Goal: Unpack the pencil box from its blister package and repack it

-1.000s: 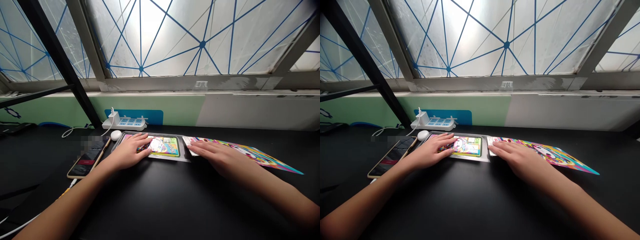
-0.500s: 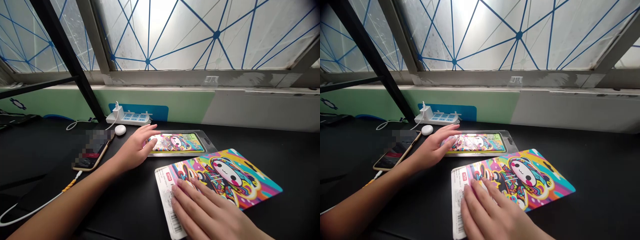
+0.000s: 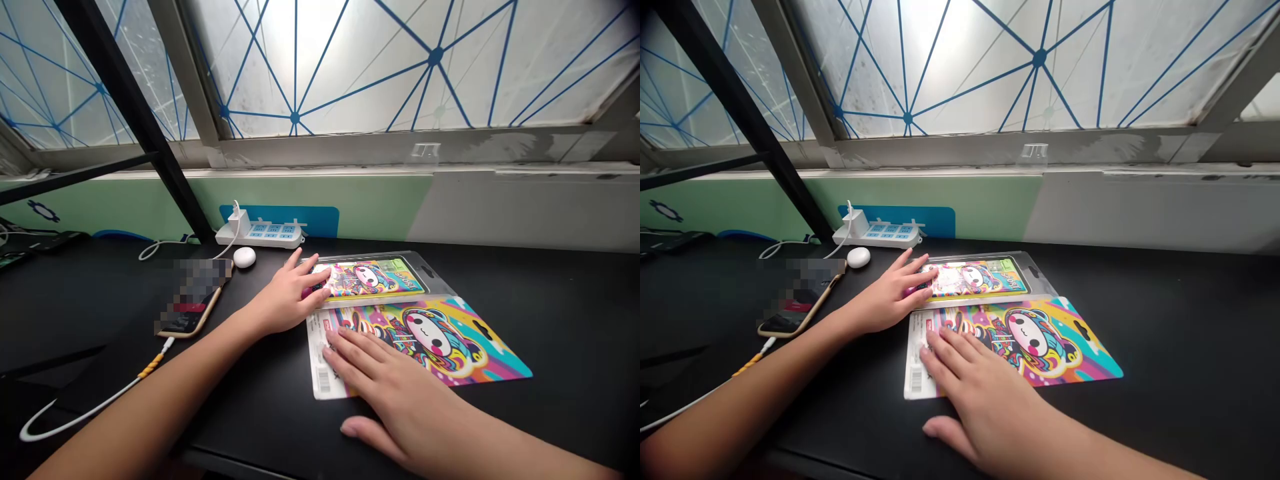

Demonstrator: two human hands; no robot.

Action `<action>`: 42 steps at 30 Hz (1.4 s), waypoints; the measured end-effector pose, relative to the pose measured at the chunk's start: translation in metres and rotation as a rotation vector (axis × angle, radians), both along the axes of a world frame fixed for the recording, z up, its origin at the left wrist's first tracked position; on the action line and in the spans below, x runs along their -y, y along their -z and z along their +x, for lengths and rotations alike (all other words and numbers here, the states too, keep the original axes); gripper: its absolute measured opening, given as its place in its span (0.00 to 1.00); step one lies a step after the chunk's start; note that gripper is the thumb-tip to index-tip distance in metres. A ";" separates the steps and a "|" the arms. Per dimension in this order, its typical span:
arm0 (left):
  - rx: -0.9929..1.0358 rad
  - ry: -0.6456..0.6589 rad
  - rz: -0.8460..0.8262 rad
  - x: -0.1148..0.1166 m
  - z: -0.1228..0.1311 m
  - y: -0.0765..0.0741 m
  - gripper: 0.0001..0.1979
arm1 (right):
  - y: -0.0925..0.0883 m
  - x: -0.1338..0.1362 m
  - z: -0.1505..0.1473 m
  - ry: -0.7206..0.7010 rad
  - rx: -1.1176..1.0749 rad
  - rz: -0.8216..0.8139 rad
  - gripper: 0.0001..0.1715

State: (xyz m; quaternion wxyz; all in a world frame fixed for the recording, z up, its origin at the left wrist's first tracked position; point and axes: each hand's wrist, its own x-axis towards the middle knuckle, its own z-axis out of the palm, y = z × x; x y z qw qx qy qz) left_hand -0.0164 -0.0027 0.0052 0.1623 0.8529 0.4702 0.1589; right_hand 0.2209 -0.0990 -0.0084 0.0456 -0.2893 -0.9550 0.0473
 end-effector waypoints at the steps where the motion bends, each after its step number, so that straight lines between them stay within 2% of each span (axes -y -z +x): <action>1: -0.002 0.009 0.005 0.000 0.000 0.001 0.28 | -0.002 -0.002 -0.002 0.023 0.019 -0.082 0.41; 5: 0.009 0.047 0.026 -0.004 -0.002 0.002 0.26 | -0.008 -0.006 -0.022 0.121 0.031 -0.276 0.41; 12: 0.020 0.073 0.124 -0.008 -0.005 0.004 0.24 | -0.004 -0.016 -0.055 0.154 -0.068 -0.335 0.53; 16: -0.008 0.072 0.096 -0.011 -0.011 0.003 0.26 | -0.003 -0.023 -0.057 0.127 -0.091 -0.365 0.56; 22: -0.027 0.131 0.100 -0.017 -0.018 0.002 0.28 | -0.005 -0.027 -0.049 0.088 -0.123 -0.397 0.55; 26: -0.024 0.183 0.139 -0.022 -0.019 0.006 0.24 | -0.007 -0.030 -0.043 0.041 -0.123 -0.426 0.53; 34: -0.011 0.149 0.160 -0.021 -0.016 0.011 0.23 | -0.006 -0.034 -0.039 0.000 -0.169 -0.345 0.43; 38: 0.000 0.126 0.188 -0.018 -0.016 0.010 0.22 | -0.002 -0.032 -0.040 -0.031 -0.229 -0.204 0.32; 42: -0.002 0.107 0.205 -0.016 -0.016 0.011 0.23 | 0.001 -0.029 -0.043 -0.088 -0.308 0.047 0.17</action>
